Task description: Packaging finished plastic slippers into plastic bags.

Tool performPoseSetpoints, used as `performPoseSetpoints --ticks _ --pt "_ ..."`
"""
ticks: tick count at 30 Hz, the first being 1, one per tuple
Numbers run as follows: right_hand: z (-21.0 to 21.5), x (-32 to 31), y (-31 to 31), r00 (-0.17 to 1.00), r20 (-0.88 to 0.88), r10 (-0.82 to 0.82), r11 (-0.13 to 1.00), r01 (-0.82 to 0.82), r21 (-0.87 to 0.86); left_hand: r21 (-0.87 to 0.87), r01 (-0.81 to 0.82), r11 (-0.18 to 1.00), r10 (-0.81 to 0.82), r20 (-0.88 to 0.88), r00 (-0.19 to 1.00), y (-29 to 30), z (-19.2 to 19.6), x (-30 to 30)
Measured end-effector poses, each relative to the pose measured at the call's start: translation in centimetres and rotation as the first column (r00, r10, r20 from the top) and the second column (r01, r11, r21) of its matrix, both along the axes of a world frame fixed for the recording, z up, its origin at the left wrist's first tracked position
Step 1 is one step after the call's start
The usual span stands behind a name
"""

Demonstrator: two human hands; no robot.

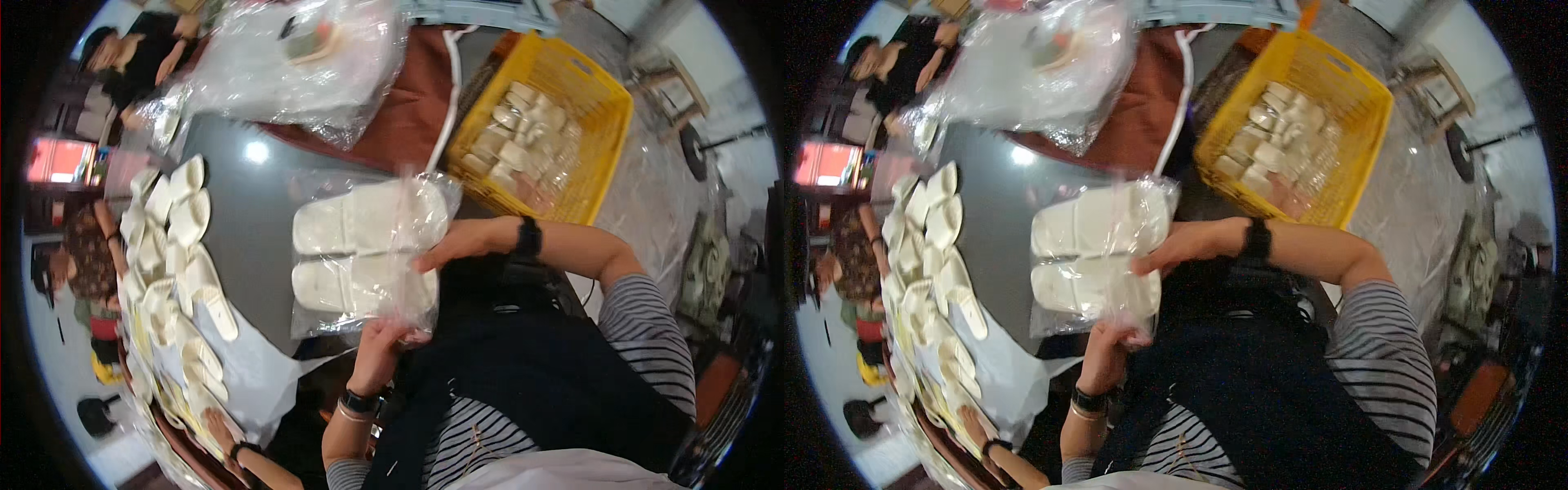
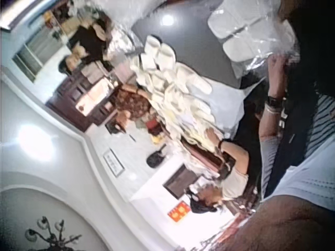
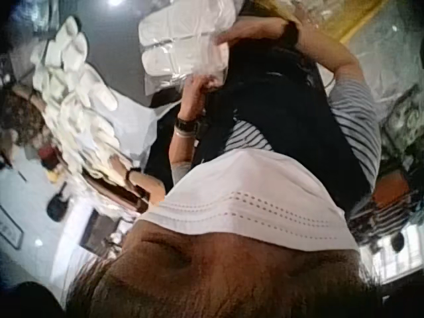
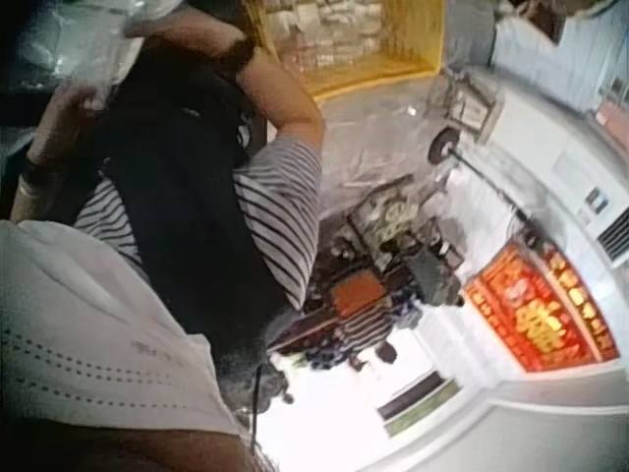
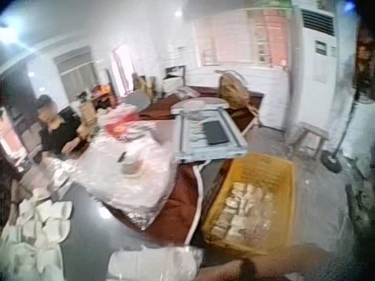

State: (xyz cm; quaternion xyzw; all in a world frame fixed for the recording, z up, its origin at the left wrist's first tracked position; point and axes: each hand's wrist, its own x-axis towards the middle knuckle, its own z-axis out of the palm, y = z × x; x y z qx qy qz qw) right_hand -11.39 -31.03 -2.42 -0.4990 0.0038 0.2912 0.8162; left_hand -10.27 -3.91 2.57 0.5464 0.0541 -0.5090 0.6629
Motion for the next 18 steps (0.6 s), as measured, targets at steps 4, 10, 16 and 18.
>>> performPoseSetpoints --ticks 4,10,16,18 --pt "-1.3 -1.1 -0.2 0.991 -0.127 -0.043 0.988 0.061 0.139 0.106 0.207 0.973 -0.216 0.075 0.974 -3.0 1.7 0.4" --pt "-5.4 -3.6 -5.3 0.944 0.245 -0.222 0.967 0.246 -0.071 0.095 0.547 0.832 -0.524 0.458 0.718 -5.4 3.9 1.2" --pt "-3.5 -16.8 -22.7 0.7 0.467 -0.54 0.125 0.615 -0.778 0.368 0.15 0.918 -0.392 0.902 0.183 -8.6 5.0 5.0" --pt "-3.7 -20.8 -29.4 0.779 0.547 -0.306 -0.304 0.464 -0.832 0.411 -0.034 0.911 -0.408 0.91 0.074 -8.1 3.1 7.0"
